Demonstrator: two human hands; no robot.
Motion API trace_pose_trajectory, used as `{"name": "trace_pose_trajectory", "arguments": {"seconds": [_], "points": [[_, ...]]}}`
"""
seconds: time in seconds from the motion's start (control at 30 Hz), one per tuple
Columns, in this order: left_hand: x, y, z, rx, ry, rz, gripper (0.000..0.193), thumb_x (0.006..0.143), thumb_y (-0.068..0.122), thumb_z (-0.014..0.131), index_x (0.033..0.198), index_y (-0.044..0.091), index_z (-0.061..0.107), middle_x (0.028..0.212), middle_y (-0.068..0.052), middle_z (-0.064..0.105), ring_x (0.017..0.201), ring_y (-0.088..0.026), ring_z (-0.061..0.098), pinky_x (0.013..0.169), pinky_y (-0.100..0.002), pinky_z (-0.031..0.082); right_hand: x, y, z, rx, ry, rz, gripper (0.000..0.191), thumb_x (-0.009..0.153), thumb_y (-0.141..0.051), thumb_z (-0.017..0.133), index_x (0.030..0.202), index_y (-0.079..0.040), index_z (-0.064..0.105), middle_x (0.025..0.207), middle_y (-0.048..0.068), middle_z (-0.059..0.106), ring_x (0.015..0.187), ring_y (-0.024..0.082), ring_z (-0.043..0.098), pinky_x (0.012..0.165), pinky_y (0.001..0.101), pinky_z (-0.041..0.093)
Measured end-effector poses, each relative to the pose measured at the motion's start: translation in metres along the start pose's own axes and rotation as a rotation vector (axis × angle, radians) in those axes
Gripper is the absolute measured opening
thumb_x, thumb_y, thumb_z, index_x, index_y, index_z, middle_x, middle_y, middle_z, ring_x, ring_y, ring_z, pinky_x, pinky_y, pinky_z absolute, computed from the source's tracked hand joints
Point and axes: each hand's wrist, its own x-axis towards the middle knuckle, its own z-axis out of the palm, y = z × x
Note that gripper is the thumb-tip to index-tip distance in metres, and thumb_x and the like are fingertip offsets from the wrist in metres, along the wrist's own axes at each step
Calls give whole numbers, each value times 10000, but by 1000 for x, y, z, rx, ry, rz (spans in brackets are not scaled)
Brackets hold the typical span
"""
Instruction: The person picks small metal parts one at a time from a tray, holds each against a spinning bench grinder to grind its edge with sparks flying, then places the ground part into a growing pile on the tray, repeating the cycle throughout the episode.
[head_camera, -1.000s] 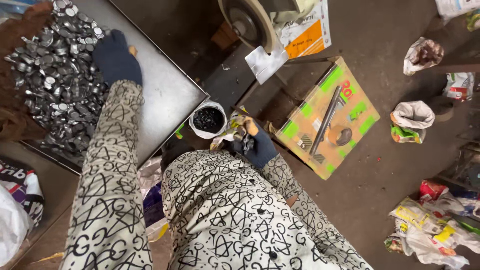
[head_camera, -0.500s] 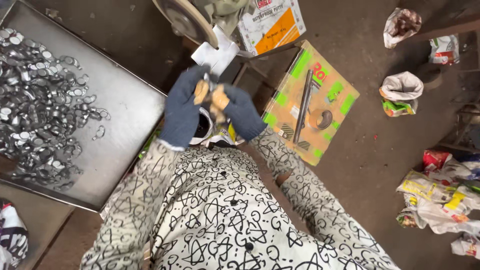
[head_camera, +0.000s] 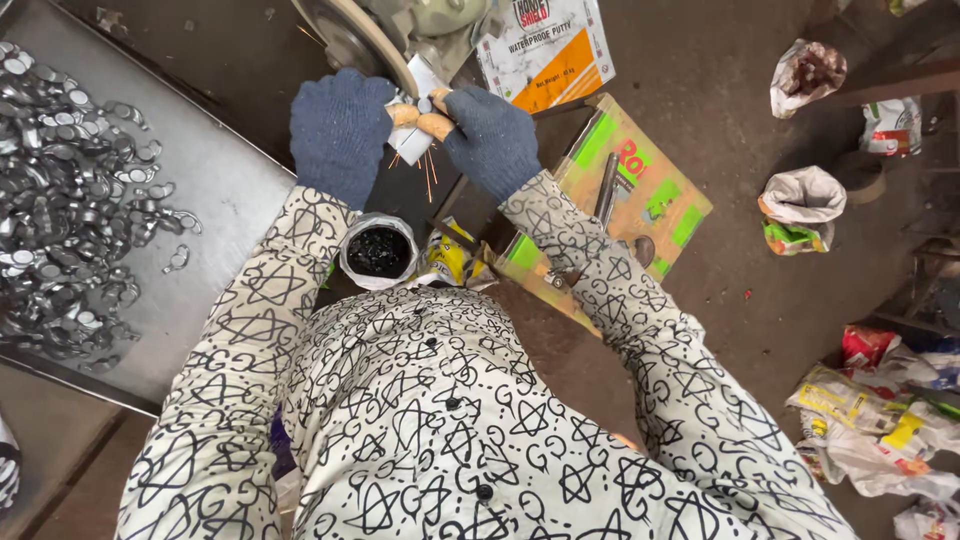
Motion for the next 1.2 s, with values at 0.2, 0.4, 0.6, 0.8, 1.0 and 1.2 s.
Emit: {"name": "trace_pose_trajectory", "arguments": {"seconds": [0.2,0.4,0.6,0.8,1.0,1.2], "points": [[-13,12,18,101,-45,-58,291,957,239,685,1224,127,661,870,-44,641,780,-240,660,682,-422,481,38,48,-5,5,-172,-427,283,954,-345,791,1083,-116,687,842,73,639,776,311,667,614,441,495],[-17,17,15,-142,63,-9,282,982,248,667,1244,148,635,887,-47,675,799,-262,667,710,-451,478,42,45,0,92,-97,-370,229,961,-267,796,1089,-103,699,910,107,652,831,311,666,702,406,528],[-36,12,-40,-260,-37,105,397,765,392,729,1054,128,663,847,-119,667,772,-331,642,653,-501,456,-78,-22,61,1841,199,811,267,1026,-326,633,1124,-78,635,1013,41,686,883,168,660,799,309,550],[-90,-134,-52,276,31,-422,355,898,290,665,1206,116,636,1088,-124,653,1039,-351,608,939,-576,424,-137,-51,144,1163,-198,1346,374,1049,-433,652,1173,-81,678,914,71,642,688,183,541,558,330,438],[-115,-172,-40,510,-225,-274,355,940,140,547,1269,62,659,1221,-193,671,1216,-410,571,1047,-625,340,-124,-81,140,622,-73,461,402,1046,-265,729,1348,-17,634,1154,93,746,1042,241,704,919,366,558],[-117,-40,-56,-705,-261,-495,636,844,202,783,1448,123,600,861,-186,723,749,-327,709,698,-407,550,-65,-107,68,279,-205,102,690,870,-334,838,1415,3,581,993,200,674,863,377,663,721,409,528]]}}
